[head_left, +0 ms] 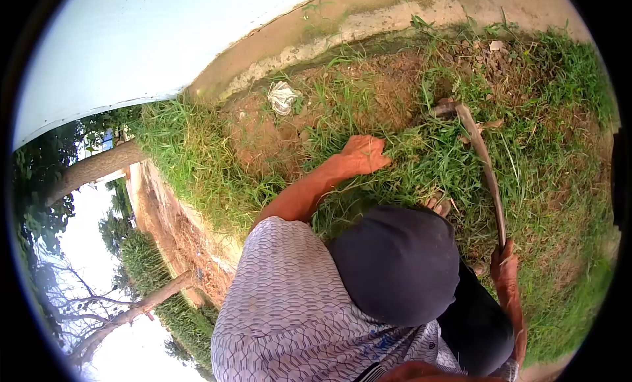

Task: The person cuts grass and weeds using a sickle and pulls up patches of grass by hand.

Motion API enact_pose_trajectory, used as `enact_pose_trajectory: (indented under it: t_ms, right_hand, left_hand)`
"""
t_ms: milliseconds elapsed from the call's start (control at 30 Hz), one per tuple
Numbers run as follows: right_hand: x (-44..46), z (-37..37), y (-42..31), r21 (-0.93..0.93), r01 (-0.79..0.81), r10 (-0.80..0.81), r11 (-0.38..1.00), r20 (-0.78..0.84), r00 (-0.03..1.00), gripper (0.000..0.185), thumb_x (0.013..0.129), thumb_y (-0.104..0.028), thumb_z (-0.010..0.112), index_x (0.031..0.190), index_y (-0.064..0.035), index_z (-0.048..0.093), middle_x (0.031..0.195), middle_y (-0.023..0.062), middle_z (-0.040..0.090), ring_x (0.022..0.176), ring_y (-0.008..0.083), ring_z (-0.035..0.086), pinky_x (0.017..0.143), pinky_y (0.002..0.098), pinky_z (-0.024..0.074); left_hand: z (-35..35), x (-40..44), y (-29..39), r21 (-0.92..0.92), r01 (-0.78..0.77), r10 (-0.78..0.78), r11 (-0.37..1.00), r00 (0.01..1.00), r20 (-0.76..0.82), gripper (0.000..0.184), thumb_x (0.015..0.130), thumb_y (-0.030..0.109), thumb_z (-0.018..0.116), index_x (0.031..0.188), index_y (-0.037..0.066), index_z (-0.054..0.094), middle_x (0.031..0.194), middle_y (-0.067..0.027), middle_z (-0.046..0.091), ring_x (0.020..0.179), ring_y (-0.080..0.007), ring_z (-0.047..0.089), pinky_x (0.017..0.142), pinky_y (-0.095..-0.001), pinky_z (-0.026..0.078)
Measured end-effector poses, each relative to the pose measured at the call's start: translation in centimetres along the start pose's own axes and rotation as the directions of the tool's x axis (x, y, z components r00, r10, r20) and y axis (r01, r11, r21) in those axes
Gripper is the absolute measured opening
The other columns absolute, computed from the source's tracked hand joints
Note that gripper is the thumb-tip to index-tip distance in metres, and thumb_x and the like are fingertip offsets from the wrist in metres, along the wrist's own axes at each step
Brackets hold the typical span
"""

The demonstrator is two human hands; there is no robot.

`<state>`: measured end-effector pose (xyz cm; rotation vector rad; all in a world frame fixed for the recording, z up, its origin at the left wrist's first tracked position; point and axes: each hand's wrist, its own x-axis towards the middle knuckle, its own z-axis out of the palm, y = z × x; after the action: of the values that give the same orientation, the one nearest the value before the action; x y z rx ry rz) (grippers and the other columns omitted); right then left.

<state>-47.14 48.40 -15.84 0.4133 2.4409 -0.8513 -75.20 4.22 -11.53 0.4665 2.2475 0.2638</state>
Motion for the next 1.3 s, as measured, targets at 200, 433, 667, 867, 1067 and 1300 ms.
enact_pose_trajectory:
  t_ms: [200,433,667,867,1067,1300]
  right_hand:
    - [-4.7,-3.5,0.3,0.086,-0.172,0.167,0.981,0.062,0.984,0.021,0.09,-0.018,0.056,0.093,-0.0021,0.043,0.058,0.0185,0.049,0.046,0.034,0.046,0.046,0.0425,0.0395]
    - [1.3,-3.2,-5.6,0.164,-0.13,0.131,0.978,0.005,0.991,0.028,0.086,-0.025,0.06,0.087,-0.0018,0.044,0.059,0.0164,0.048,0.05,0.0264,0.046,0.051,0.0416,0.0413]
    - [0.8,-3.6,-4.3,0.454,-0.242,0.272,0.857,-0.001,0.962,0.027,0.08,-0.025,0.061,0.086,-0.0027,0.046,0.066,0.0126,0.049,0.058,0.0228,0.046,0.057,0.0385,0.0421]
    - [-0.3,-4.1,-5.4,0.518,-0.311,0.383,0.797,-0.036,0.923,0.027,0.08,-0.025,0.061,0.087,-0.0027,0.048,0.067,0.0084,0.049,0.058,0.0183,0.045,0.056,0.037,0.0416]
    - [-3.0,-2.3,-5.6,0.585,-0.385,0.455,0.714,0.029,0.89,0.028,0.079,-0.026,0.064,0.088,-0.0043,0.048,0.068,0.0073,0.049,0.061,0.0167,0.047,0.058,0.0355,0.0426]
    - [-4.5,1.5,-4.9,0.592,-0.235,0.333,0.771,-0.06,0.941,0.031,0.079,-0.03,0.062,0.088,-0.0036,0.049,0.068,0.0041,0.045,0.061,0.0163,0.04,0.056,0.0352,0.037]
  left_hand:
    - [3.7,-1.5,4.3,-0.001,-0.186,0.186,0.983,0.979,0.089,0.042,0.078,0.04,0.063,0.087,-0.001,0.06,0.078,-0.0193,0.062,0.077,-0.0372,0.061,0.066,-0.0482,0.045]
    - [-0.3,-15.2,-5.3,0.353,-0.129,0.047,0.927,0.972,0.231,0.036,0.065,0.016,0.068,0.1,0.01,0.057,0.085,-0.012,0.061,0.077,-0.036,0.062,0.064,-0.0468,0.05]
    - [-2.1,-23.6,-19.0,0.411,0.906,-0.901,0.102,0.259,-0.348,0.066,0.079,0.021,0.067,0.136,0.003,0.04,0.136,-0.0191,0.043,0.12,-0.0327,0.048,0.094,-0.0439,0.045]
    - [-6.9,-9.4,-5.7,-0.195,0.251,-0.307,0.948,0.884,-0.353,0.081,0.081,0.034,0.065,0.145,0.003,0.027,0.147,-0.0239,0.032,0.134,-0.0404,0.034,0.108,-0.0653,0.023]
    - [2.9,4.1,9.0,-0.284,0.145,-0.171,0.948,0.983,-0.068,0.092,0.082,0.044,0.067,0.144,-0.002,0.018,0.146,-0.0339,0.021,0.125,-0.0482,0.039,0.1,-0.0496,0.039]
    - [0.2,0.6,7.7,-0.137,-0.28,0.25,0.95,0.947,-0.201,0.029,0.094,0.026,0.055,0.094,-0.003,0.053,0.082,-0.0234,0.055,0.078,-0.035,0.059,0.077,-0.0434,0.048]
